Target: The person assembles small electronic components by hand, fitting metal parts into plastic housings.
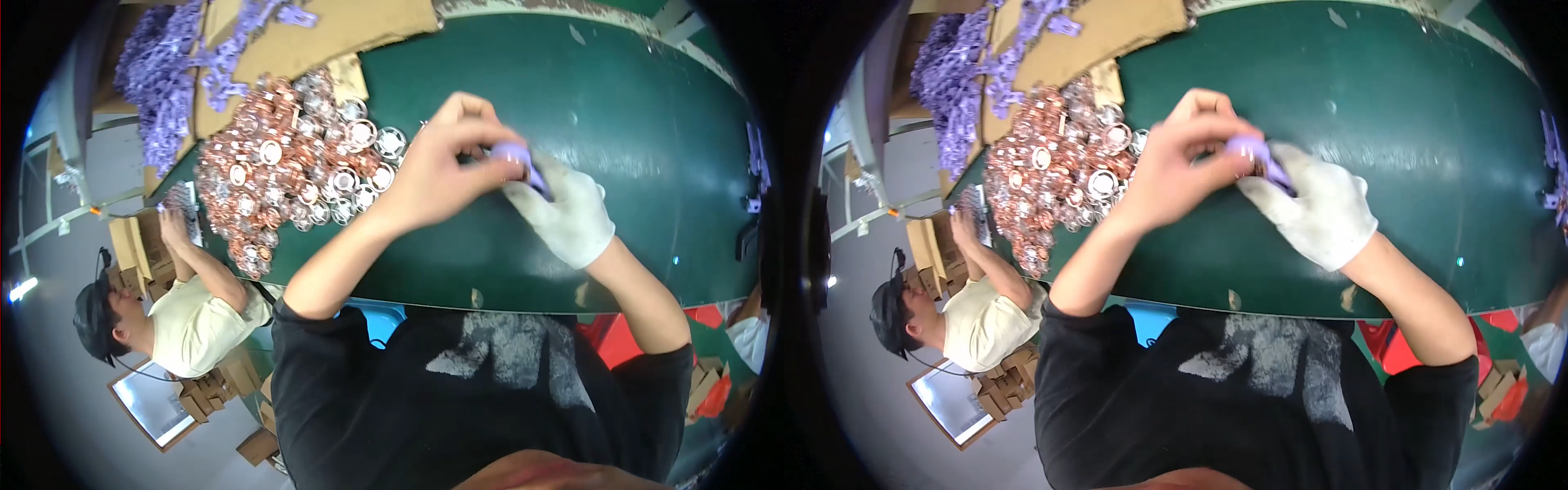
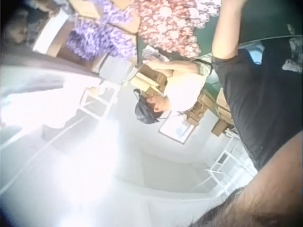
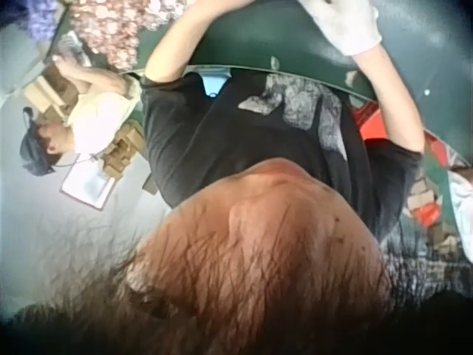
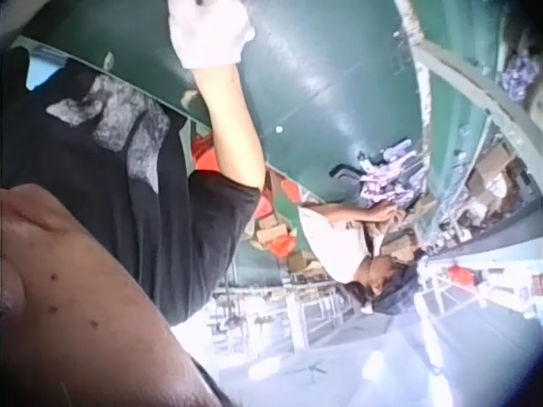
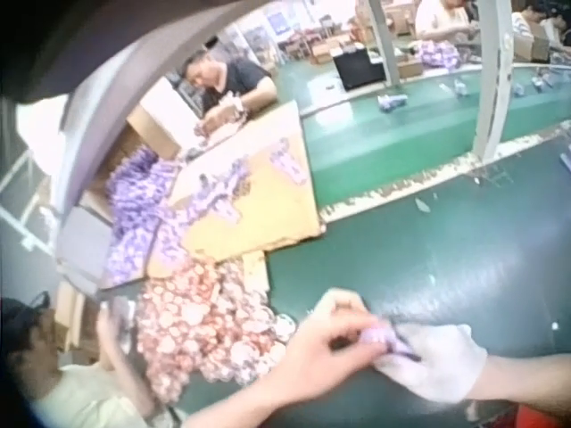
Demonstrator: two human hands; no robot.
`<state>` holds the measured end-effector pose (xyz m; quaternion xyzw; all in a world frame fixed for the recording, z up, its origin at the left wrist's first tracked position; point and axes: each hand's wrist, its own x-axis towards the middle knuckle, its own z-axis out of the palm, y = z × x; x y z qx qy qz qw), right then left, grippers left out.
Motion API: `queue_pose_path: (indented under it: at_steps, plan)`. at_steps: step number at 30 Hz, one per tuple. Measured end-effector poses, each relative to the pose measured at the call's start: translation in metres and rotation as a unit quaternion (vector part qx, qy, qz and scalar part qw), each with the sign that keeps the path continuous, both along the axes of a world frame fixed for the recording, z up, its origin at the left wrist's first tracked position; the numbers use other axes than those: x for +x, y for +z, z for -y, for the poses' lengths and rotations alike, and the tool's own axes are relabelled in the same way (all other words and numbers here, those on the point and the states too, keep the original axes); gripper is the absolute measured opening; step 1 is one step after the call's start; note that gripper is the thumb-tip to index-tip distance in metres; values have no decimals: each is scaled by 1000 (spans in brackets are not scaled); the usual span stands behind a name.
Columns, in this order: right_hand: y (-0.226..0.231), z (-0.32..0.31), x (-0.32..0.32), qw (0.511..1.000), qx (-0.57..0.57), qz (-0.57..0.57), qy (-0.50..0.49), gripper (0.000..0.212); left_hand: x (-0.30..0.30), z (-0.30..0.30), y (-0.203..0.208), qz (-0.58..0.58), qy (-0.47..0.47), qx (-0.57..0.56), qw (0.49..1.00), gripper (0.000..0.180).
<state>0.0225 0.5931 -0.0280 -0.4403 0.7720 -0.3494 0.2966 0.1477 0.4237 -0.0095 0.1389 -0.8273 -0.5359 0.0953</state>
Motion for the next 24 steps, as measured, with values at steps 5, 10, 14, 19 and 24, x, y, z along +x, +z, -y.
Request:
queue_pose_path:
  at_steps: [5,10,14,19,24]
  plan:
    - [-16,4,-10,976,-139,114,-126,53,-96,108,6,-30,152,178,972,32]
    - [-9,7,-4,989,-115,24,-87,42,-169,242,-28,-57,192,-137,970,52]
    - [-20,3,-11,989,-107,-25,-99,37,-177,245,-44,-140,233,-463,844,53]
    - [-17,5,-11,988,-129,-12,-88,35,-141,181,26,83,273,-170,943,32]
    - [-21,2,-18,966,-170,174,-82,72,-63,57,34,-53,105,-143,983,42]
